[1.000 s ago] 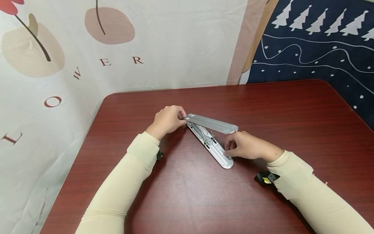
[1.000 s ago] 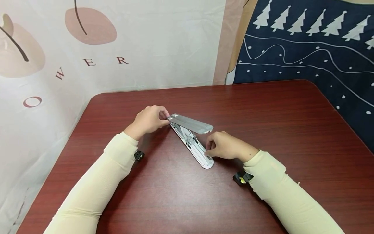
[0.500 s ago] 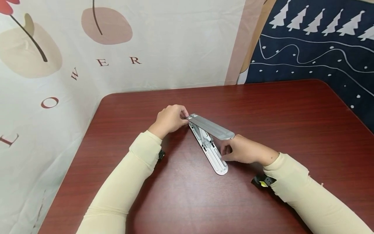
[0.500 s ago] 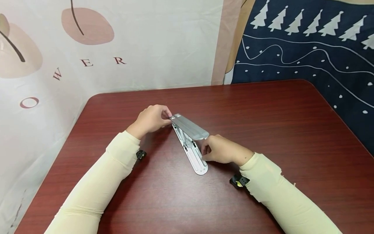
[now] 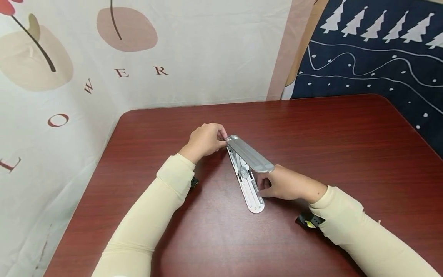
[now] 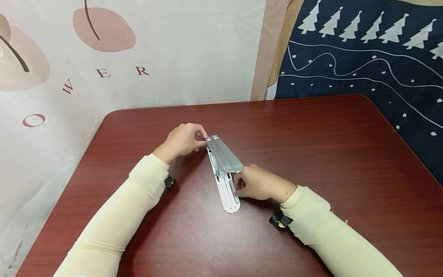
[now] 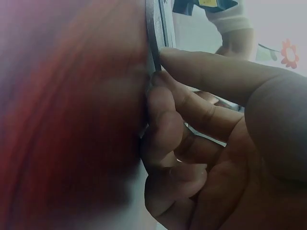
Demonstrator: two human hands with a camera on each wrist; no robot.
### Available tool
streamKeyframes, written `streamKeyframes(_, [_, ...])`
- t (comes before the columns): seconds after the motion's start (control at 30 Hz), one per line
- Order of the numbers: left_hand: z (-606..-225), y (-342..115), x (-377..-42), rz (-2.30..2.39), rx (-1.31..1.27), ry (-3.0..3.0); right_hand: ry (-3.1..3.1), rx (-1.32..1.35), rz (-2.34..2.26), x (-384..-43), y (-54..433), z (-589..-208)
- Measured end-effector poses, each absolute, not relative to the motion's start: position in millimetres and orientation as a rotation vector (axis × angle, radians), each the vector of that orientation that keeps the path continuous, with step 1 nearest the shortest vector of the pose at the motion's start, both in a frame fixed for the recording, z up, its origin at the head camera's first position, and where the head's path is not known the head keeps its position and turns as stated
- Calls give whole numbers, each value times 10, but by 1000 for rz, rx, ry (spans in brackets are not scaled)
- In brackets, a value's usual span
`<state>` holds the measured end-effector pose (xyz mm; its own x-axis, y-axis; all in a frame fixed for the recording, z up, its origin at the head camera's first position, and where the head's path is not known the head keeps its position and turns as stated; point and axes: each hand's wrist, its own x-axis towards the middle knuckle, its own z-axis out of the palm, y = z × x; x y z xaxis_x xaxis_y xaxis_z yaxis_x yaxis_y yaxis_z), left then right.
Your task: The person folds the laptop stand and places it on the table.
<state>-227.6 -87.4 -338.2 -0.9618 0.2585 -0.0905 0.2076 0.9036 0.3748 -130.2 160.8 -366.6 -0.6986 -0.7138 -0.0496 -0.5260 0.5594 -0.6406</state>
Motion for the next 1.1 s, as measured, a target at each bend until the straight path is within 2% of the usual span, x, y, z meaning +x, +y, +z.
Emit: streamKeyframes(1.1, [-3412,-638,-2348,498,493,2906,2590,-1002,-734,-1094,1440,-3660])
